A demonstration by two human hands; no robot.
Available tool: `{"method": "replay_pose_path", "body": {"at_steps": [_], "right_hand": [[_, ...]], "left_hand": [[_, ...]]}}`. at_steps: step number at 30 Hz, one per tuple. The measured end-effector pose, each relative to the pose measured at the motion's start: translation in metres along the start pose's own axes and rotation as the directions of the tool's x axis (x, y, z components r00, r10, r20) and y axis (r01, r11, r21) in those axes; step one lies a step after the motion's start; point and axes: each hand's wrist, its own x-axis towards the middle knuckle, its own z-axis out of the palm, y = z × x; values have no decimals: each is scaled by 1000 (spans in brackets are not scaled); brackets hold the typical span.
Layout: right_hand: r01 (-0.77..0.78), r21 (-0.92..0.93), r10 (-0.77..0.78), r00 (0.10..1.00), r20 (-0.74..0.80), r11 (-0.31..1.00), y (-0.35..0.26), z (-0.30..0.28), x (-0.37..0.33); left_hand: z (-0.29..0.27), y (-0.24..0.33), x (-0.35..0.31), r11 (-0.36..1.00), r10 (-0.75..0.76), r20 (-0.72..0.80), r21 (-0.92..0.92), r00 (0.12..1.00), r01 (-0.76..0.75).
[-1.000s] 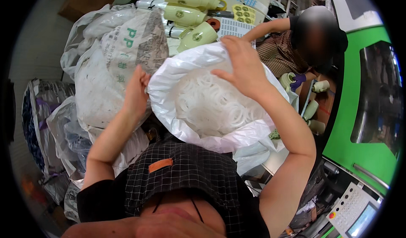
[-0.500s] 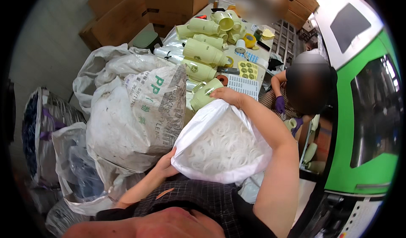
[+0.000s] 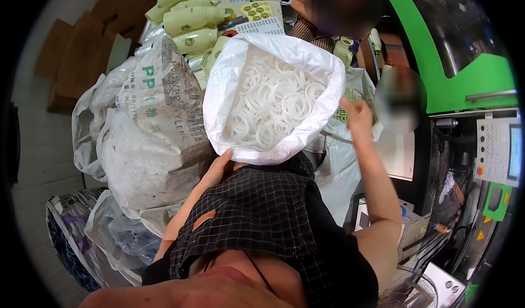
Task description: The person collects white rings by hand from the floor, gathers them into a bundle, and places them into a sack. They then take a yellow plastic container and fit a green component onto its base before placing the container into a cardboard box.
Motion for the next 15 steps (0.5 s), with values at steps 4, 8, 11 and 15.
{"method": "replay_pose_path", "body": {"at_steps": [4, 8, 11, 15], "right_hand": [[-353, 332, 260, 920, 293, 875, -4, 48, -63], [-378, 607, 119, 899, 422, 699, 6, 74, -47], [-534, 743, 26, 818, 575, 404, 26, 74, -31], [-623, 719, -171, 707, 686, 307, 73, 56, -39]], "left_hand": [[22, 12, 10, 962, 5, -34, 272, 999, 4], [32, 25, 13, 996, -94, 14, 15, 996, 93], [27, 31, 12, 947, -144, 43, -284, 989, 151], [-36, 12, 20, 968, -118, 283, -183, 952, 174]]}}
